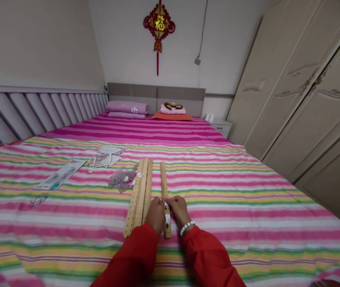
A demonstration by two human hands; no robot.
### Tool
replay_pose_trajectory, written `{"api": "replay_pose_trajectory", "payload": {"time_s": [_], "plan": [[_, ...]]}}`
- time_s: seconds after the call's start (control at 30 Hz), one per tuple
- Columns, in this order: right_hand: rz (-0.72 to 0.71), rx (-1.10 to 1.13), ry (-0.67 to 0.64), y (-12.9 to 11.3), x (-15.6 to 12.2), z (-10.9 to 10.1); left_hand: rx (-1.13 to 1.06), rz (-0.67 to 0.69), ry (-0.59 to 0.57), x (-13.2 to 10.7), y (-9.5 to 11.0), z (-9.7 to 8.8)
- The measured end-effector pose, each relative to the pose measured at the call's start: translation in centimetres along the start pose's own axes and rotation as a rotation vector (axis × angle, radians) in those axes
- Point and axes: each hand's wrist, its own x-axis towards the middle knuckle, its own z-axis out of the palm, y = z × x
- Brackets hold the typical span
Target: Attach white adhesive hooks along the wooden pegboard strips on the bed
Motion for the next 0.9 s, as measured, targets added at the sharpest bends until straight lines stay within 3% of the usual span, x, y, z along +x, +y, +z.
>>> {"api": "replay_pose_trajectory", "payload": {"time_s": [0.23, 0.43, 0.57, 0.67, 0.73, 0.9], "plan": [[-0.08, -0.09, 0.081, 0.5, 0.5, 0.1, 0.26, 0.047, -0.114, -0.5, -0.2, 0.1], [-0.084, -0.077, 0.072, 0.2, 0.5, 0.1, 0.278, 0.083, -0.142, -0.4, -0.4, -0.1], [-0.072, -0.002, 0.023, 0.6, 0.5, -0.1, 0.175, 0.119, -0.132, 0.2, -0.9, -0.9], [-0.048, 0.035, -0.029, 0.6, 0.3, -0.3, 0.037, 0.212, -0.088, 2.3, -2.4, -2.8], [-0.023, 0.056, -0.058, 0.4, 0.1, -0.4, 0.005, 0.207, 0.011, 4.5, -4.0, -4.7], [0.001, 0.107, -0.098, 0.3, -0.1, -0.5, 0.086, -0.049, 0.165, 9.9, -7.8, -7.9]]}}
